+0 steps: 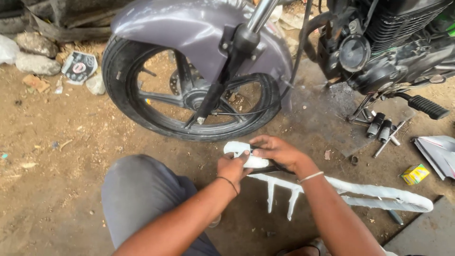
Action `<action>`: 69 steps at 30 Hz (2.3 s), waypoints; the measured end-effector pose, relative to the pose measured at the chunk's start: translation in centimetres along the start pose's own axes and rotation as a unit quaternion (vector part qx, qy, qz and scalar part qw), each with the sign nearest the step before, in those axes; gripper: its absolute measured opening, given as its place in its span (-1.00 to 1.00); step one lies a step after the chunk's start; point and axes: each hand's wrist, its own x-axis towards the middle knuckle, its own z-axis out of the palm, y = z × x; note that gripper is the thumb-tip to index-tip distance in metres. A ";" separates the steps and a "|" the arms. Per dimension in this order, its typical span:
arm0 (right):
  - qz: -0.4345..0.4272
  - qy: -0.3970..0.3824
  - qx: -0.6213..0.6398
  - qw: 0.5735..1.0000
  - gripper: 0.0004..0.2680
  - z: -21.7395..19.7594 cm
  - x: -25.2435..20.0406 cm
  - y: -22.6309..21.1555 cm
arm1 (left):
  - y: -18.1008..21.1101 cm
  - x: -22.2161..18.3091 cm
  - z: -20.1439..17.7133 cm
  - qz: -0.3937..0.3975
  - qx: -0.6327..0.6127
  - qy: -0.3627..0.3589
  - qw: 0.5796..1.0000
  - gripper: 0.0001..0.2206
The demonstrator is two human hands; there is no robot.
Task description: The recorder is removing the protective plastic and tape wrapping from a new motorcycle crash guard before installation.
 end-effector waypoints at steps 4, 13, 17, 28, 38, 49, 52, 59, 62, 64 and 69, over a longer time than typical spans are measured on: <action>-0.069 0.142 -0.050 0.986 -0.51 1.5 -2.7 0.7 | 3.7 -5.1 1.7 -0.025 -0.005 0.061 0.998 -0.59; -0.323 0.154 -0.342 0.869 -0.52 6.8 -5.2 -5.9 | 8.1 -6.1 2.0 0.090 -0.044 0.015 0.995 -0.73; -0.299 0.278 -0.300 0.862 -0.78 4.6 -0.5 -4.3 | 9.1 -5.5 2.0 0.104 -0.033 -0.033 0.994 -0.70; -0.055 0.239 0.163 0.956 -0.80 4.5 2.4 -5.0 | 12.6 -7.5 -1.0 0.458 0.575 -0.072 0.675 -0.60; -0.369 0.236 -0.432 0.789 -0.56 10.3 -2.7 -8.2 | 9.3 2.9 -3.4 0.214 0.396 -0.154 0.880 -0.69; -0.108 0.258 -0.214 0.936 -0.91 2.4 2.4 -4.2 | 9.6 -2.5 -1.7 0.429 0.451 -0.089 0.778 -0.50; -0.029 0.245 -0.120 0.962 -0.91 1.8 2.9 -3.8 | 9.4 -3.9 -1.6 0.470 0.581 -0.123 0.653 -0.51; -0.026 0.202 -0.022 0.979 -0.84 2.2 3.2 -4.0 | 10.0 -2.1 -2.0 0.429 0.574 -0.093 0.691 -0.75; -0.160 0.234 -0.126 0.951 -0.76 3.3 2.6 -3.5 | 10.1 1.5 -2.2 0.296 0.572 -0.140 0.752 -0.72; -0.210 0.224 -0.254 0.917 -0.70 5.1 1.2 -4.5 | 9.9 3.5 -2.4 0.232 0.555 -0.144 0.785 -0.70; -0.276 0.190 -0.462 0.821 -0.48 6.4 0.9 -3.8 | 7.2 7.8 -3.3 0.087 0.448 -0.119 0.882 -0.51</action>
